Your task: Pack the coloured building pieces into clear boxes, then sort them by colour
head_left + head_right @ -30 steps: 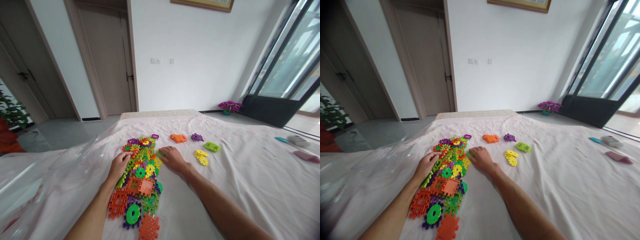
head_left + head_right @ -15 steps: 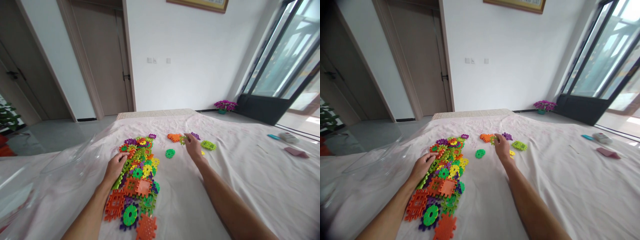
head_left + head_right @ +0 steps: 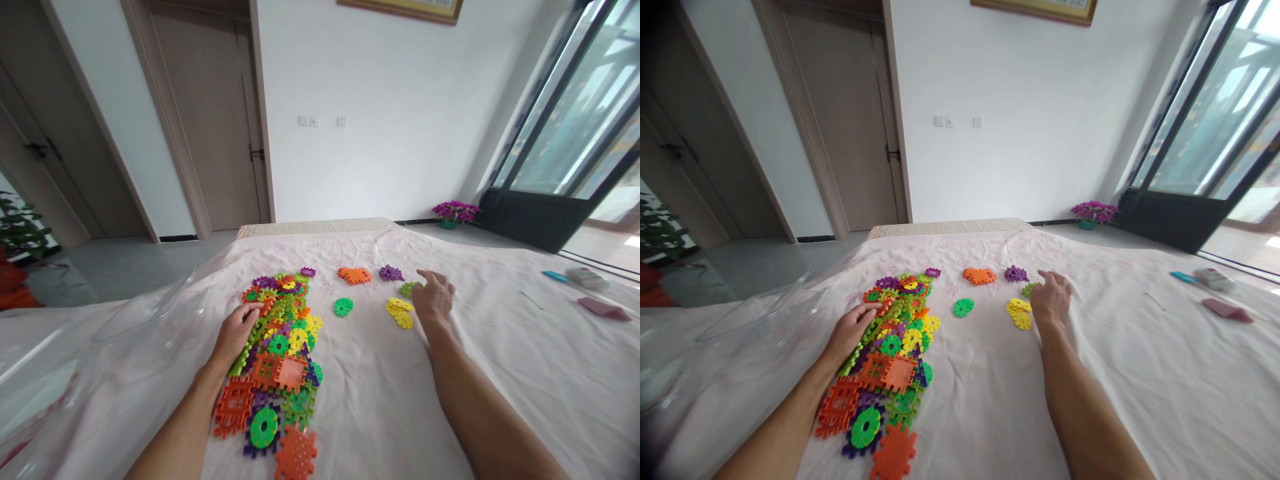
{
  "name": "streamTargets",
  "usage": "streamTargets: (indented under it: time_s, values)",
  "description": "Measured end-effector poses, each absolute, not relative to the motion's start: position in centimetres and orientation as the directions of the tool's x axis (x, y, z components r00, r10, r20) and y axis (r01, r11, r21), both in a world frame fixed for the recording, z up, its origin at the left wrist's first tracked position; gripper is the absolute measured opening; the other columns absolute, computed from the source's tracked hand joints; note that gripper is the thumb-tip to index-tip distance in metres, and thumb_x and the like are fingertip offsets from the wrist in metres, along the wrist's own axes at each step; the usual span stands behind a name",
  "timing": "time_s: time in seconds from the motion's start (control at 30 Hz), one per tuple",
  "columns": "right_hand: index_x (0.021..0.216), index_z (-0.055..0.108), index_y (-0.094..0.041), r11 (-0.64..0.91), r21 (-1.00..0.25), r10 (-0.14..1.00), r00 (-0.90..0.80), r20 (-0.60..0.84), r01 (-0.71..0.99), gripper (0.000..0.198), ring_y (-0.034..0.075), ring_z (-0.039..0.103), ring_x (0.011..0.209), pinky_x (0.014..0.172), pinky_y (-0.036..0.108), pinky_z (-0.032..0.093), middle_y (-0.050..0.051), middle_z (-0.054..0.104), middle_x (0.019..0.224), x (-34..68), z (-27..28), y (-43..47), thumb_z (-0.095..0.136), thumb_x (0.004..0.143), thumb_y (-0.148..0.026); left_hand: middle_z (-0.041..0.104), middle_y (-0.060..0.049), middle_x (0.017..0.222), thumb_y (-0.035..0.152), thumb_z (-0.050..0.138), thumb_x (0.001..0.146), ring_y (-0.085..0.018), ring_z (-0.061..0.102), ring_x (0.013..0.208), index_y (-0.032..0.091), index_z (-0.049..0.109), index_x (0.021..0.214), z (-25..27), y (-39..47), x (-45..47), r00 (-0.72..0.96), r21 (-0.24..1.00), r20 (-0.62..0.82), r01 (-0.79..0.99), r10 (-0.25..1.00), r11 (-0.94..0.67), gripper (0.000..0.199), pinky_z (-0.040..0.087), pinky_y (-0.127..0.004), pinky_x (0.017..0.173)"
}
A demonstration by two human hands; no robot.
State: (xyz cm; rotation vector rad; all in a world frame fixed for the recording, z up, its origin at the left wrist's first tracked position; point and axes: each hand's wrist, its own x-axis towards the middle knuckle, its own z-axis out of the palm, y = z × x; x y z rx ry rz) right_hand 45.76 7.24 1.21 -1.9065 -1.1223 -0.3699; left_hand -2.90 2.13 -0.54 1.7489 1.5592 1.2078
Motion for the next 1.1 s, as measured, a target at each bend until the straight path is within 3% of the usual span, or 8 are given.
streamTargets:
  time_s: [0.17,0.27,0.37,0.5,0.67,0.83,0.97,1.1]
  values:
    - [0.102,0.071,-0.023,0.174,-0.482,0.722,0.222,0.655,0.859,0.032,0.025,0.053,0.101,0.090,0.039,0.042,0.007,0.066,0.107,38.4,2.1,7.7,0.047,0.080,-0.019,0.064,-0.005,0.124,0.042,0.048,0.088,-0.021,0.055,0.120,0.021,0.065,0.114,0.0,1.8,-2.2,0.130,0.741,0.351,0.566,0.927,-0.360,0.038,0.038,-0.036,0.107]
    - [0.104,0.069,-0.022,0.397,-0.499,0.817,-0.049,0.574,0.771,0.028,0.022,0.059,0.095,0.088,0.037,0.045,0.007,0.068,0.104,32.9,2.2,6.9,0.051,0.083,-0.022,0.060,-0.005,0.131,0.042,0.046,0.090,-0.020,0.052,0.124,0.023,0.062,0.122,0.4,1.4,-1.5,0.251,0.677,0.344,0.601,0.905,-0.425,0.040,0.036,-0.037,0.110]
    - [0.112,0.066,-0.024,0.498,-0.513,0.836,-0.228,0.500,0.699,0.029,0.021,0.061,0.094,0.084,0.034,0.046,0.006,0.069,0.104,28.2,2.1,5.3,0.052,0.088,-0.029,0.060,-0.004,0.132,0.041,0.047,0.091,-0.020,0.052,0.124,0.024,0.061,0.123,0.7,1.2,-1.0,0.316,0.621,0.364,0.619,0.876,-0.481,0.039,0.037,-0.038,0.110]
    - [0.121,0.062,-0.025,0.533,-0.539,0.839,-0.324,0.437,0.653,0.036,0.022,0.060,0.097,0.085,0.035,0.045,0.005,0.070,0.106,24.6,2.2,3.7,0.052,0.090,-0.042,0.062,-0.003,0.128,0.038,0.053,0.089,-0.020,0.055,0.120,0.027,0.065,0.118,0.9,1.0,-0.5,0.334,0.573,0.428,0.619,0.840,-0.538,0.034,0.040,-0.038,0.107]
    - [0.125,0.060,-0.026,0.509,-0.558,0.858,-0.335,0.389,0.656,0.049,0.025,0.058,0.099,0.084,0.037,0.045,0.005,0.069,0.103,23.2,2.2,3.2,0.064,0.081,-0.049,0.066,-0.002,0.122,0.034,0.064,0.083,-0.021,0.059,0.114,0.029,0.068,0.109,0.9,1.1,0.2,0.318,0.511,0.488,0.651,0.813,-0.561,0.027,0.042,-0.041,0.103]
    - [0.115,0.064,-0.024,0.444,-0.682,0.892,-0.217,0.396,0.582,0.044,0.021,0.059,0.090,0.081,0.035,0.046,0.003,0.067,0.092,22.9,2.1,2.9,0.072,0.073,-0.035,0.068,-0.002,0.114,0.033,0.069,0.080,-0.022,0.060,0.109,0.027,0.069,0.098,1.1,0.9,0.9,0.306,0.459,0.532,0.679,0.790,-0.573,0.019,0.042,-0.041,0.100]
    - [0.114,0.061,-0.019,0.352,-0.835,0.936,-0.150,0.318,0.422,0.046,0.014,0.058,0.071,0.066,0.028,0.047,0.001,0.063,0.085,22.9,1.7,3.3,0.069,0.070,-0.026,0.070,-0.002,0.103,0.030,0.067,0.081,-0.021,0.062,0.101,0.025,0.068,0.089,1.5,0.4,1.2,0.287,0.422,0.550,0.715,0.785,-0.557,0.009,0.043,-0.039,0.095]
    - [0.113,0.061,-0.017,0.280,-0.912,0.960,-0.062,0.274,0.299,0.045,0.012,0.056,0.064,0.058,0.024,0.045,0.001,0.063,0.084,23.5,1.6,3.9,0.065,0.068,-0.023,0.070,-0.002,0.090,0.031,0.061,0.084,-0.021,0.063,0.091,0.024,0.067,0.083,1.8,0.2,1.3,0.203,0.427,0.559,0.761,0.804,-0.489,0.010,0.044,-0.038,0.092]
